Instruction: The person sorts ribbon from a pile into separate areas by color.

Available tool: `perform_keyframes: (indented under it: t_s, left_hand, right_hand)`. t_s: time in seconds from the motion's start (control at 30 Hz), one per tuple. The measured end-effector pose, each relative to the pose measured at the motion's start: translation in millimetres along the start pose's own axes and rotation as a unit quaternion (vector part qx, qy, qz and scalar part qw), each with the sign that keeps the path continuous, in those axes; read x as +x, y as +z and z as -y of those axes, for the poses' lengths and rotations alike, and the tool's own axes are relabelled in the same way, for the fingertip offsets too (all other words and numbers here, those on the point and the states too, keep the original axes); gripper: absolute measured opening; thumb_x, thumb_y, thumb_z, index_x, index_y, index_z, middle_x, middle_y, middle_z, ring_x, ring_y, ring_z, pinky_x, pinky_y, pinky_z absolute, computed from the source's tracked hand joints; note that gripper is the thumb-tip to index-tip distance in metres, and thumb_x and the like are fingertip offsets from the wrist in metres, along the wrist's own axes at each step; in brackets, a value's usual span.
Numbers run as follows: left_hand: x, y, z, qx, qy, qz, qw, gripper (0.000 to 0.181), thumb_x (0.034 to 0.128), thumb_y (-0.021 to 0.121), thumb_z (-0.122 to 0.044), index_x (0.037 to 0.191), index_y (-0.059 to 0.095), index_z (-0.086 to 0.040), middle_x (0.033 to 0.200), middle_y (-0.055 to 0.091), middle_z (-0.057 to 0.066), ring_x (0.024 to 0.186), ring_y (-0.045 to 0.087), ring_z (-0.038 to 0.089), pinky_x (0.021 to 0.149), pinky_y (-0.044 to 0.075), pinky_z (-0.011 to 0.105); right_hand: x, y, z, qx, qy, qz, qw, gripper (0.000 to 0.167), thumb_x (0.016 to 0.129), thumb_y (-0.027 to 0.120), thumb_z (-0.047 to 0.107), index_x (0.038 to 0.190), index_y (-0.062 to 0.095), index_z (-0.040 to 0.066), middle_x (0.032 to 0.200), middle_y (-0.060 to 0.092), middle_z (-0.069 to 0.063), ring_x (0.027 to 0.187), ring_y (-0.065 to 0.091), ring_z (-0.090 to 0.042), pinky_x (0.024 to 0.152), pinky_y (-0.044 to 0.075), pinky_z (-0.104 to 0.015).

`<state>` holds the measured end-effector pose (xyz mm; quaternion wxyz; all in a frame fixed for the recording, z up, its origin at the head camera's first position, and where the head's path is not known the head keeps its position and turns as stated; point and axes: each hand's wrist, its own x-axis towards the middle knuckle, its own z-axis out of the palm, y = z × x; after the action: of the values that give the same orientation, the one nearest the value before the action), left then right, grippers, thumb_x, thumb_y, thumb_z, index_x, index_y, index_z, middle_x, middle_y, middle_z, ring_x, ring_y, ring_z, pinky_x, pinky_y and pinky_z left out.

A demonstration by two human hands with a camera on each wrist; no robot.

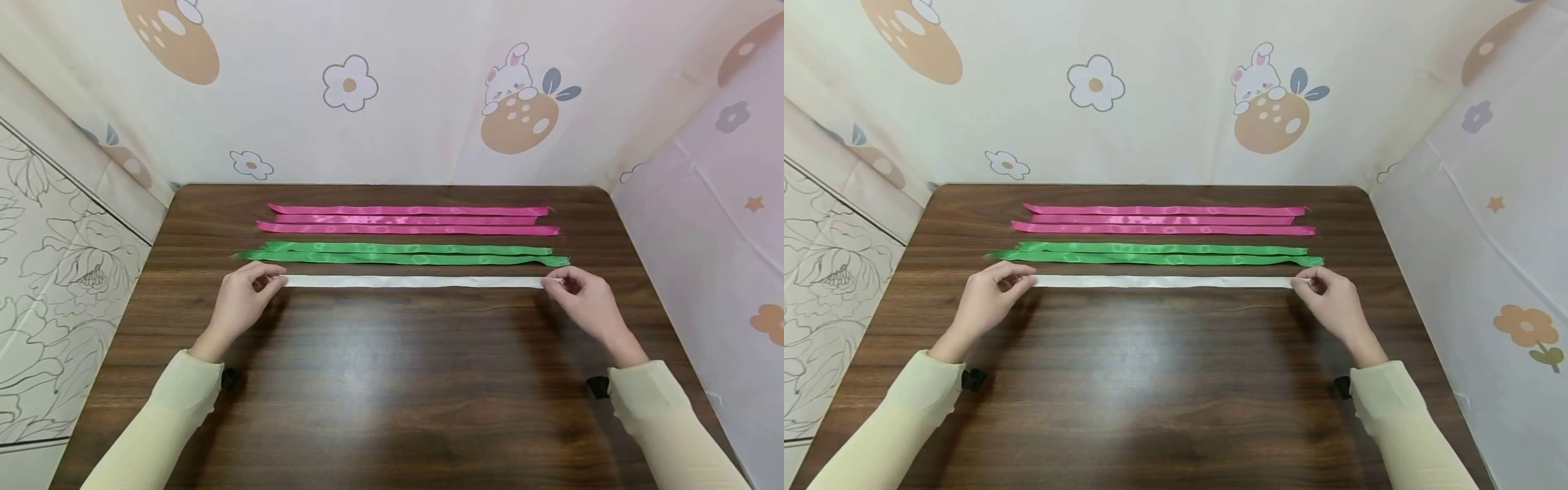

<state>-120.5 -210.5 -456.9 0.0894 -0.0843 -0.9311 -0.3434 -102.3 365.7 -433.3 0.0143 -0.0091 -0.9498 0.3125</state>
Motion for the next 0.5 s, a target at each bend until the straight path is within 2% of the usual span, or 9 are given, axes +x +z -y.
perform_keyframes:
  t_s: [0.1,0.27,0.5]
  left_hand:
    - [0.4,1.7,1.2,0.008,-0.007,0.01,0.9999,0.016,0.0959,0.074,-0.018,0.107,0.079,-0.007,0.088,0.072,0.006,0.074,0.054,0.016,0.064,0.042,0.023]
    - [1.1,4.8,4.2,0.028,-0.003,0.026,0.9993,0.015,0.0954,0.075,-0.017,0.106,0.079,-0.008,0.089,0.073,0.007,0.076,0.058,0.021,0.067,0.044,0.029]
    - [1.0,10.6,6.5,0.05,-0.002,0.048,0.9976,0.014,0.094,0.076,-0.018,0.105,0.079,-0.01,0.088,0.073,0.005,0.075,0.059,0.02,0.066,0.044,0.03]
  right_hand:
    - [2.0,-2.9,-2.4,-0.019,0.001,0.027,0.9995,0.03,0.101,0.066,0.038,0.107,0.073,0.01,0.084,0.07,-0.006,0.07,0.053,-0.004,0.059,0.043,-0.023]
    - [5.2,-2.7,-5.8,-0.038,0.007,0.063,0.9973,0.034,0.101,0.066,0.04,0.108,0.075,0.009,0.086,0.073,-0.01,0.069,0.055,-0.005,0.061,0.045,-0.025]
    - [7.3,3.3,-8.2,-0.068,0.006,0.073,0.995,0.031,0.098,0.071,0.035,0.102,0.075,0.005,0.089,0.073,-0.012,0.071,0.055,-0.012,0.063,0.044,-0.025]
